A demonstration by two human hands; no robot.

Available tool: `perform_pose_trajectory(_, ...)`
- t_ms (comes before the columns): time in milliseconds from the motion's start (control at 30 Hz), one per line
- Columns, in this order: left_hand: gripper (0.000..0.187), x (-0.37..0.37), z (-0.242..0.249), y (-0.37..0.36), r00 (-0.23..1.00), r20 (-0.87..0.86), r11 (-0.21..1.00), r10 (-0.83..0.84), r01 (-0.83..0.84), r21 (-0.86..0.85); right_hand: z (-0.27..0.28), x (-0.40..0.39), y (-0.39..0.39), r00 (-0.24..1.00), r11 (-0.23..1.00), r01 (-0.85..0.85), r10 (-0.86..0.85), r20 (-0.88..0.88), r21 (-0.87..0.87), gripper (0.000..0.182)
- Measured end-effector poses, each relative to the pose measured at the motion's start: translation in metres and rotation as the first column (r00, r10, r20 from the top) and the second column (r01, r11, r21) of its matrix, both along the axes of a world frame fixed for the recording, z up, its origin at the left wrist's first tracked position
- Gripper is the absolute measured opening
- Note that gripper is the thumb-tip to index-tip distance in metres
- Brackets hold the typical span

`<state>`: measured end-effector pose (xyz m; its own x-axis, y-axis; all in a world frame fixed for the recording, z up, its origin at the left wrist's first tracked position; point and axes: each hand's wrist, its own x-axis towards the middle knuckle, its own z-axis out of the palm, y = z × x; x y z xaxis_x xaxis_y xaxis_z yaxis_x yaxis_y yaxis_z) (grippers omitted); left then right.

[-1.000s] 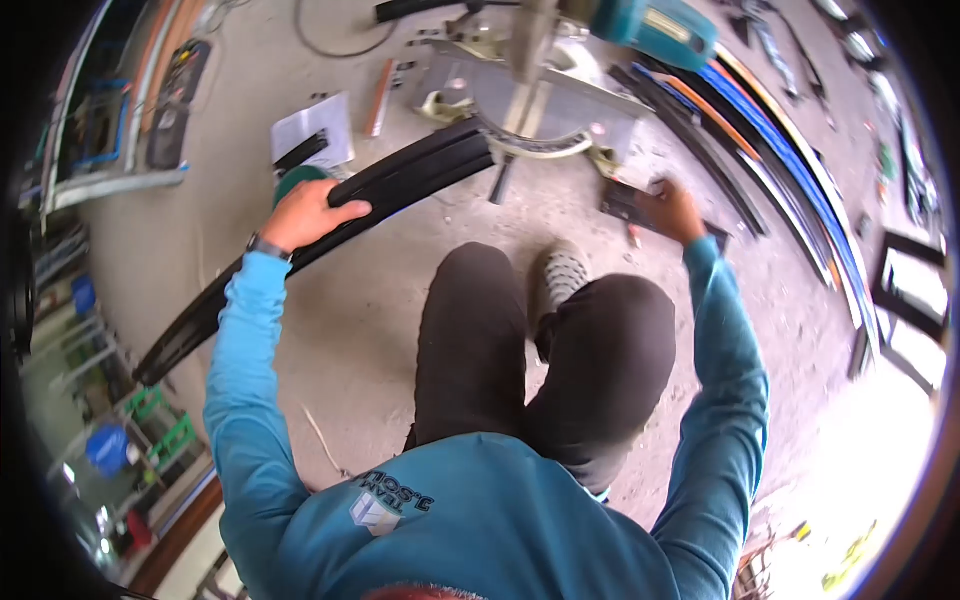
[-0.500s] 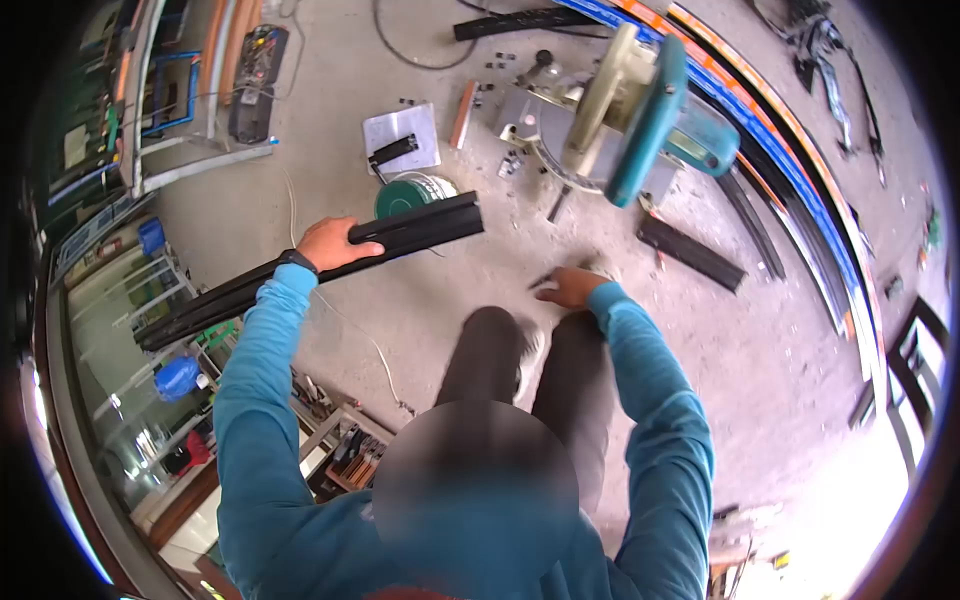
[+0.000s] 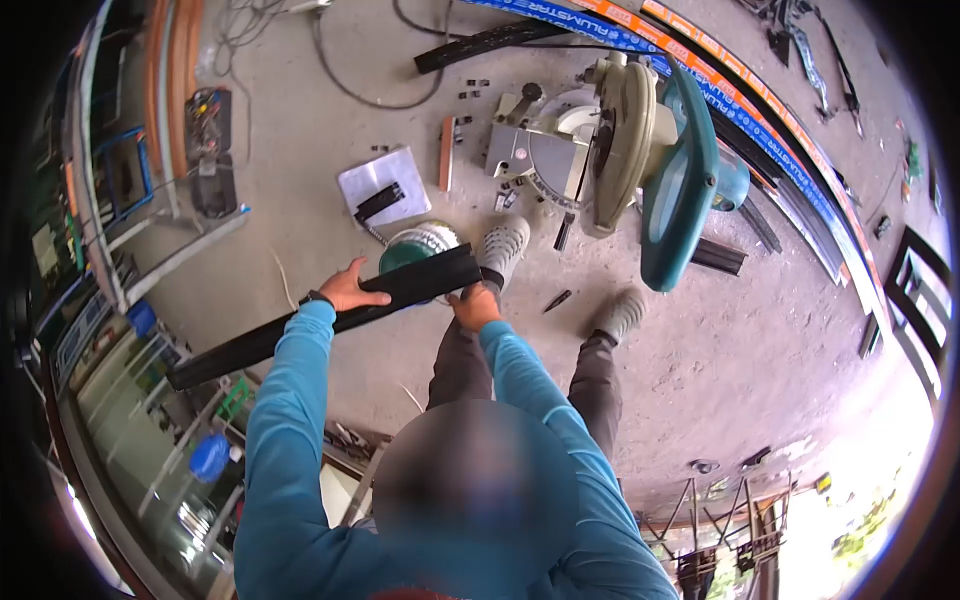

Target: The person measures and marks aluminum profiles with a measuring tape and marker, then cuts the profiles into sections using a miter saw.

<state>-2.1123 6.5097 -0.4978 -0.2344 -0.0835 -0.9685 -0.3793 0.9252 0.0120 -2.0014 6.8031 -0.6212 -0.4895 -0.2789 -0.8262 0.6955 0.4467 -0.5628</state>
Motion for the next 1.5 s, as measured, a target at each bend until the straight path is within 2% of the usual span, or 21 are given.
perform_pose_trajectory(33, 0.141, -0.002, -0.012, -0.005, 1.0, 0.019, 1.0, 0.019, -0.02, 0.018, -0.016, 0.003, -0.012, 0.987, 0.997, -0.07, 0.071, 0.141, -0.014, 0.071)
perform_pose_trajectory(133, 0.142, 0.008, -0.055, -0.029, 1.0, -0.017, 0.998, -0.022, 0.023, 0.061, -0.059, 0.036, -0.056, 0.925, 0.985, 0.175, -0.162, -0.344, 0.006, 0.074)
perform_pose_trajectory(267, 0.14, 0.018, -0.084, -0.027, 0.999, 0.017, 0.987, 0.046, -0.048, 0.155, -0.137, 0.067, -0.082, 0.819, 0.978, 0.039, -0.148, -0.554, -0.204, 0.068)
perform_pose_trajectory(300, 0.133, 0.034, -0.095, -0.031, 0.994, -0.062, 0.978, 0.093, -0.08, 0.194, -0.161, 0.077, -0.091, 0.742, 0.988, -0.091, -0.018, -0.671, -0.127, 0.067)
perform_pose_trajectory(400, 0.125, 0.049, -0.11, -0.033, 0.962, -0.115, 0.94, 0.246, -0.208, 0.271, -0.154, 0.08, -0.104, 0.992, 0.997, -0.005, -0.005, -0.126, -0.076, 0.075)
perform_pose_trajectory(433, 0.119, 0.052, -0.108, -0.033, 0.959, -0.118, 0.935, 0.259, -0.218, 0.279, -0.101, 0.042, -0.088, 1.0, 0.999, -0.009, 0.011, 0.03, -0.042, 0.085)
perform_pose_trajectory(533, 0.118, 0.067, -0.095, -0.034, 0.933, -0.028, 0.899, 0.36, -0.338, 0.28, -0.092, 0.039, -0.078, 0.999, 0.994, -0.024, 0.028, 0.036, -0.105, 0.09)
perform_pose_trajectory(633, 0.117, 0.116, -0.108, -0.042, 0.895, -0.055, 0.856, 0.443, -0.404, 0.323, -0.075, 0.028, -0.07, 0.955, 0.945, -0.281, 0.293, 0.051, -0.167, 0.093)
perform_pose_trajectory(733, 0.118, 0.157, -0.108, -0.046, 0.845, -0.037, 0.809, 0.534, -0.498, 0.311, -0.086, 0.024, -0.07, 0.822, 0.799, -0.564, 0.568, -0.046, -0.211, 0.094)
perform_pose_trajectory(800, 0.097, 0.174, -0.103, -0.031, 0.818, 0.033, 0.787, 0.574, -0.562, 0.256, -0.084, 0.008, -0.072, 0.711, 0.689, -0.693, 0.702, -0.042, -0.214, 0.088)
perform_pose_trajectory(867, 0.088, 0.192, -0.114, -0.039, 0.815, -0.028, 0.778, 0.579, -0.543, 0.315, -0.079, -0.011, -0.076, 0.578, 0.557, -0.802, 0.815, -0.043, -0.216, 0.084)
perform_pose_trajectory(900, 0.083, 0.199, -0.122, -0.044, 0.811, -0.062, 0.773, 0.582, -0.529, 0.351, -0.095, -0.001, -0.07, 0.673, 0.643, -0.737, 0.724, -0.148, -0.206, 0.072)
perform_pose_trajectory(967, 0.078, 0.203, -0.136, -0.06, 0.734, -0.086, 0.686, 0.673, -0.577, 0.444, -0.078, -0.024, -0.032, 0.83, 0.782, -0.556, 0.512, -0.22, -0.28, 0.068)
perform_pose_trajectory(1033, 0.071, 0.182, -0.133, -0.06, 0.704, -0.181, 0.696, 0.686, -0.564, 0.446, -0.079, -0.027, 0.007, 0.937, 0.905, -0.305, 0.23, -0.265, -0.296, 0.065)
perform_pose_trajectory(1100, 0.074, 0.144, -0.123, -0.055, 0.759, -0.342, 0.816, 0.555, -0.415, 0.403, -0.114, -0.024, 0.058, 0.901, 0.946, -0.271, 0.184, -0.393, -0.178, 0.07)
perform_pose_trajectory(1133, 0.075, 0.126, -0.125, -0.053, 0.776, -0.372, 0.843, 0.51, -0.364, 0.397, -0.121, -0.028, 0.093, 0.839, 0.914, -0.405, 0.358, -0.411, -0.03, 0.071)
perform_pose_trajectory(1167, 0.075, 0.105, -0.128, -0.051, 0.785, -0.41, 0.868, 0.464, -0.311, 0.387, -0.122, -0.034, 0.127, 0.792, 0.862, -0.489, 0.502, -0.347, 0.13, 0.07)
perform_pose_trajectory(1267, 0.079, 0.045, -0.142, -0.032, 0.813, -0.493, 0.917, 0.31, -0.12, 0.38, -0.135, -0.025, 0.224, 0.782, 0.765, -0.494, 0.598, -0.173, 0.413, 0.059)
perform_pose_trajectory(1333, 0.081, 0.01, -0.155, -0.016, 0.84, -0.5, 0.935, 0.211, -0.024, 0.353, -0.145, -0.002, 0.276, 0.841, 0.756, -0.373, 0.52, -0.149, 0.537, 0.052)
perform_pose_trajectory(1400, 0.086, -0.022, -0.13, 0.036, 0.871, -0.49, 0.948, -0.005, 0.16, 0.275, -0.126, 0.02, 0.309, 0.94, 0.781, -0.209, 0.327, -0.101, 0.589, 0.058)
perform_pose_trajectory(1500, 0.1, -0.067, -0.163, 0.053, 0.837, -0.469, 0.926, -0.281, 0.365, 0.095, -0.119, 0.054, 0.344, 0.973, 0.879, 0.019, 0.093, -0.211, 0.477, 0.069)
